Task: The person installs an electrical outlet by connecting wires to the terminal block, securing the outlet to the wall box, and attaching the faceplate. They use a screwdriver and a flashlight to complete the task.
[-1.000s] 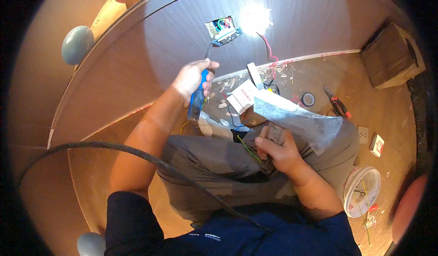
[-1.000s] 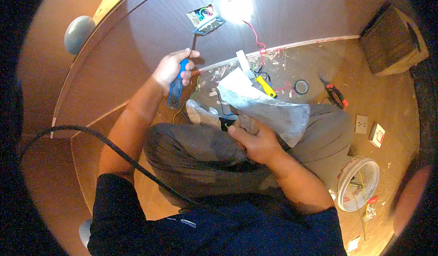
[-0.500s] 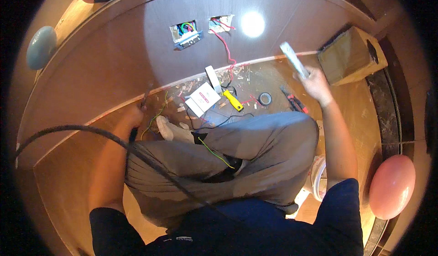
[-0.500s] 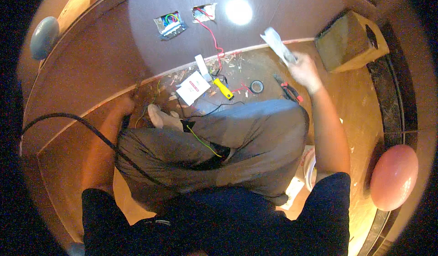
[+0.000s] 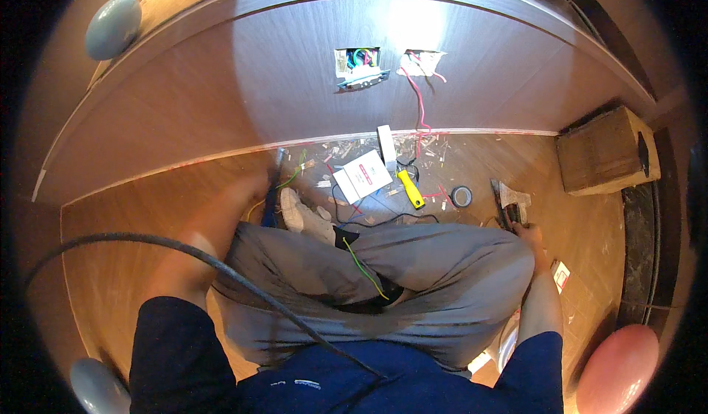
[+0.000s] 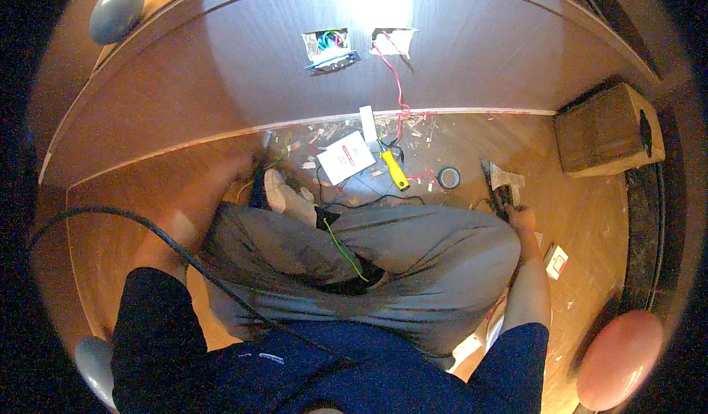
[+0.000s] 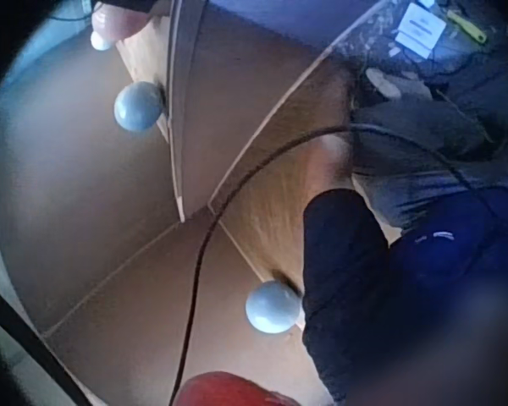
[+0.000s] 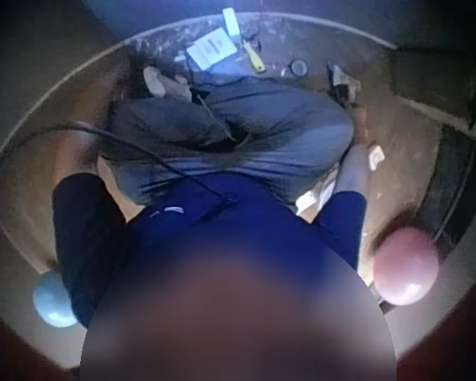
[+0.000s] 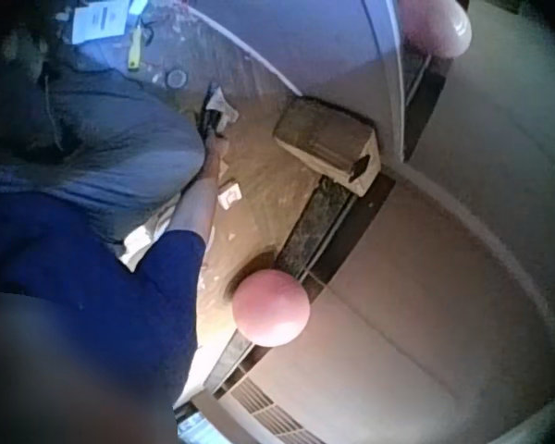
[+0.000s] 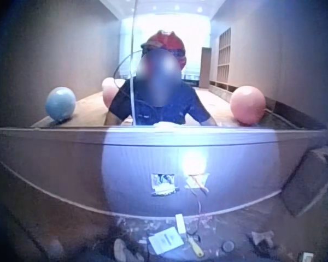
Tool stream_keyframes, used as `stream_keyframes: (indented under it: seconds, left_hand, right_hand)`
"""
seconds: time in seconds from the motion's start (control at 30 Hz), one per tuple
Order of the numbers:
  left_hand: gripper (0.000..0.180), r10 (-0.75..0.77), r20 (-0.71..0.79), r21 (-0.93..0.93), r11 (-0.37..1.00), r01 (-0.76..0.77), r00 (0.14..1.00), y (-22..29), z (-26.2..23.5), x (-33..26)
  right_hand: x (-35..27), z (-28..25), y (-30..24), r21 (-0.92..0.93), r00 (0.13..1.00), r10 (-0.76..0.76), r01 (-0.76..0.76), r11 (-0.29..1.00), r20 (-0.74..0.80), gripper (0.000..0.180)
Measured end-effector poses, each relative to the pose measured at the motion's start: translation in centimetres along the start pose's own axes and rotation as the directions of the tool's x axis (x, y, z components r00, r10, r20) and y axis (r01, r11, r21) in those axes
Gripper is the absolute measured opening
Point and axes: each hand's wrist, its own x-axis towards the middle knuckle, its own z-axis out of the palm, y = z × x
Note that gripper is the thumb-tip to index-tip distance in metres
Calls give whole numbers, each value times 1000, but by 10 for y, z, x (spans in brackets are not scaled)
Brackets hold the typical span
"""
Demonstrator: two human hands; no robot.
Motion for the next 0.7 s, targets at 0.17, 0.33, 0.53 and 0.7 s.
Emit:
stream_keyframes:
  seconds: [0.17, 0.33, 0.53, 0.7]
  left_hand:
    - [22, 135, -595, -338, 852, -399, 792, 90, -63, -29]
    - [34, 353, -833, 14, 784, -621, 427, 181, -131, -38]
    - [37, 268, -624, -85, 911, -404, 734, 194, -127, -52]
    - [27, 60, -672, -534, 652, -539, 739, 187, -108, -43]
  right_hand:
    - [-32, -43, -56, -386, 943, -294, 215, 897, -158, 42]
    - [-71, -87, -201, 97, 795, -606, 606, 789, -30, 26]
    - [-174, -59, -316, 154, 273, -962, 950, 272, 18, 11]
    - [-185, -40, -385, 386, 477, -877, 821, 420, -60, 15]
